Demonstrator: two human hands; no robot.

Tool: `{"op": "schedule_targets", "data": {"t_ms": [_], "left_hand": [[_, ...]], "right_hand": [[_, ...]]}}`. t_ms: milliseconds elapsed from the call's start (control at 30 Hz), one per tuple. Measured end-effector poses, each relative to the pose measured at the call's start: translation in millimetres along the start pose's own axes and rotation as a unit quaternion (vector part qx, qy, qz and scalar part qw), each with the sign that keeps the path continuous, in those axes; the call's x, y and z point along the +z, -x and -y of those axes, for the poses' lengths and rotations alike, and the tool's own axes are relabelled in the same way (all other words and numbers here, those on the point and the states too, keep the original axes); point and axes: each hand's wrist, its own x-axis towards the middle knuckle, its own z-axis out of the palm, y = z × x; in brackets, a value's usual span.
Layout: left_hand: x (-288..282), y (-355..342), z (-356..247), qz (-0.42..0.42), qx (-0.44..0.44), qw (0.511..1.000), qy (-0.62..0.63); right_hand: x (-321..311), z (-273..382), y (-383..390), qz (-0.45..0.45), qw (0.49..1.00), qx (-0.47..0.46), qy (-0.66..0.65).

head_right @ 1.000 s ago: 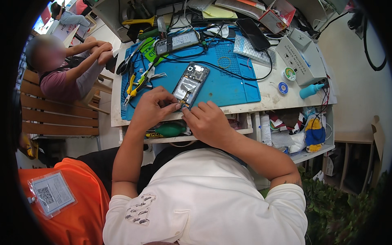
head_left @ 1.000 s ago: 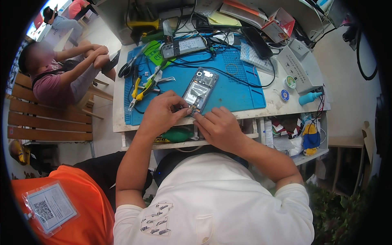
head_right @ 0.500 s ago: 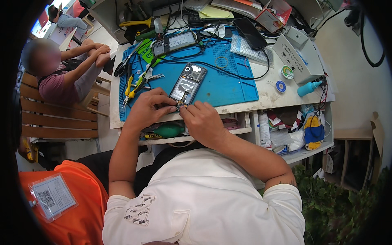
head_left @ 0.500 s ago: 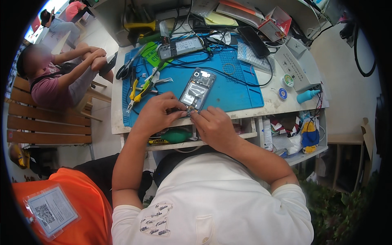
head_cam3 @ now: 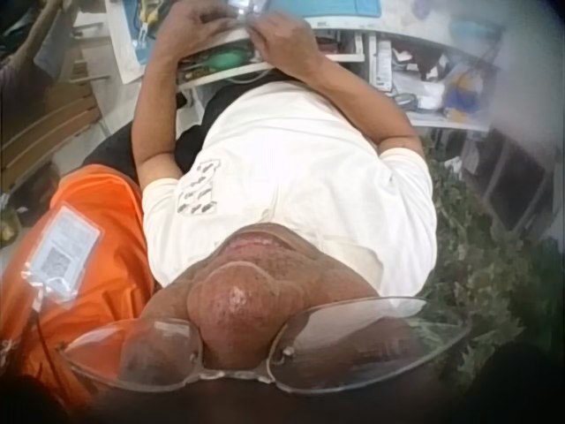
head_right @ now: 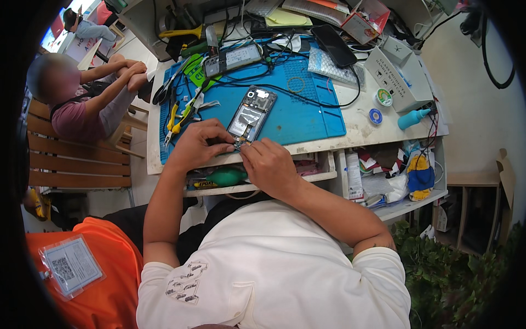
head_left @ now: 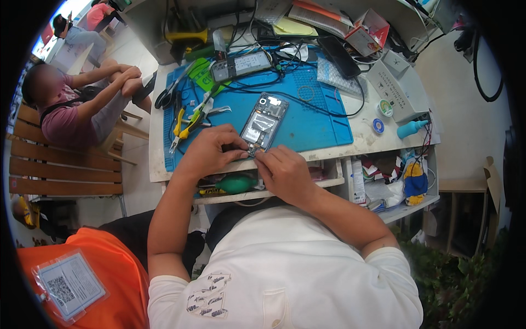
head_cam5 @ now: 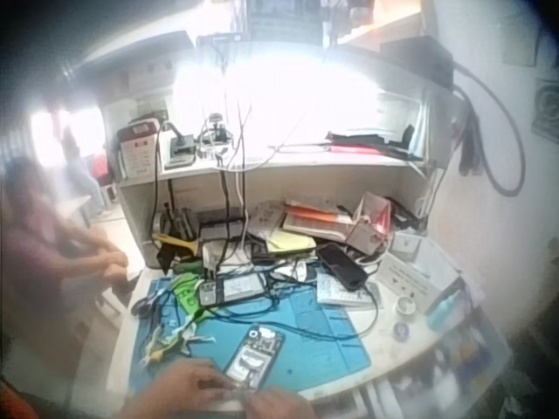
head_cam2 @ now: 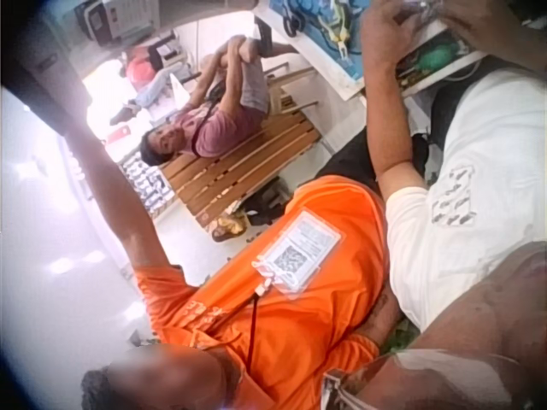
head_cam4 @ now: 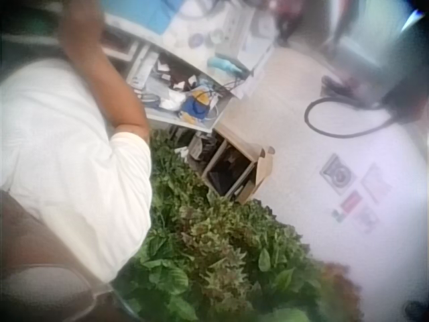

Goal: The person uses a soldering iron and a heat gun to repair a circuit board from a disassembled smartphone on a workbench. They handle the board and components with tweezers and their hands, then place the board back into the smartphone frame.

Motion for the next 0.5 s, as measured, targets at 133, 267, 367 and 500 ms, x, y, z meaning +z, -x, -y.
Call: {"op": "schedule_targets", "data": {"t_ms": [133, 267, 367, 500], "left_hand": [[-0.4, 0.4, -1.5, 0.002, -0.003, 1.0, -0.002], [0.8, 1.7, -2.8, -0.008, 0.012, 1.0, -0.013], [-0.1, 2.8, -1.7, -0.007, 0.024, 0.999, -0.03], [0.9, 2.7, 1.7, -0.009, 0.021, 1.0, -0.021]], "right_hand": [[-1.0, -0.2, -0.8, 0.004, 1.0, 0.005, -0.005], [-2.8, 0.4, -3.0, 0.005, 1.0, -0.002, 0.004], [-1.3, -0.5, -1.0, 0.013, 1.0, -0.005, 0.008], [-1.1, -1.1, -1.5, 0.009, 1.0, -0.011, 0.007]]}}
